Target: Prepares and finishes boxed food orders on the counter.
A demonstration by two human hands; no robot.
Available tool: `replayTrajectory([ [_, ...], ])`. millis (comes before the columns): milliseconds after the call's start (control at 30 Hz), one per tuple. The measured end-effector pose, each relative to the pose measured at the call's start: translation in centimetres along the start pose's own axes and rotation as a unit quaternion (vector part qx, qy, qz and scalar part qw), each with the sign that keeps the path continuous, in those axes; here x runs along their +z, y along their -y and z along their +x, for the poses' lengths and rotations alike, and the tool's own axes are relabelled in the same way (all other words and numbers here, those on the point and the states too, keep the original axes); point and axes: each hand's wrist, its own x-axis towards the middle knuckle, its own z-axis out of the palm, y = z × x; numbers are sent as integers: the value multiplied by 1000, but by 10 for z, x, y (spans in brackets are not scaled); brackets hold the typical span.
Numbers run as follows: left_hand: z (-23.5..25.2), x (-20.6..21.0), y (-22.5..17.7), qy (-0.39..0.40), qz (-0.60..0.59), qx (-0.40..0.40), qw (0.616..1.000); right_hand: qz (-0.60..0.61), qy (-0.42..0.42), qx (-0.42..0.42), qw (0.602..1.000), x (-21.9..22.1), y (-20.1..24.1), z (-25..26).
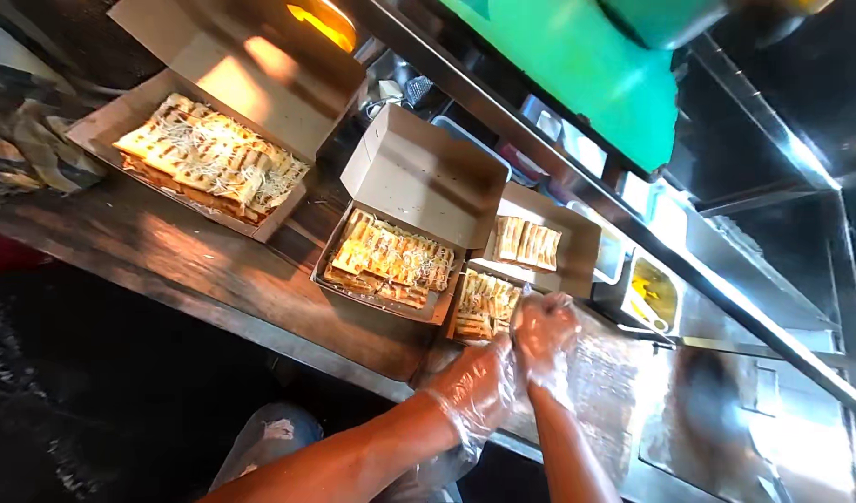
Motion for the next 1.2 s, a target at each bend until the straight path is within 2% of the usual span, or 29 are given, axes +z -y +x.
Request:
replayTrajectory([
  [33,2,3,0,2,0,0,1000,20,-29,-17,999,-2,-1,-5],
  [100,7,11,-3,16,15,16,1000,20,-12,-3,1000,-7,-9,5],
  [167,14,14,-7,30,25,27,999,17,-32,13,999,-9,-16,22],
  [300,20,21,-6,9,2,41,999,31,-42,22,998,-21,-19,5],
  [400,23,27,-16,35,14,34,999,31,-41,31,998,-17,-40,25],
  [533,28,22,-19,45,26,29,998,17,-68,28,997,-28,-33,9],
  [600,30,27,-23,49,19,36,998,6,-53,28,998,-32,-39,19],
  [700,28,23,-29,22,-14,54,998,45,-109,4,993,-54,-40,39],
  [767,22,22,-19,-12,-47,48,998,101,-141,-33,984,-65,-36,23],
  [800,20,24,-13,-17,-57,38,998,89,-111,-39,989,-62,-37,14],
  [867,14,31,-8,-5,-74,12,997,18,7,7,1000,-43,-35,8],
  [900,10,38,-3,-10,-97,7,995,2,24,16,1000,-37,-38,6],
  [1000,14,42,15,-77,-237,18,968,89,-21,-91,992,-34,-31,-11],
  [1100,17,43,23,-107,-381,20,918,107,34,-209,971,-29,-32,-37],
  [1200,7,17,22,-151,-411,26,899,56,39,-293,954,-53,-14,7],
])
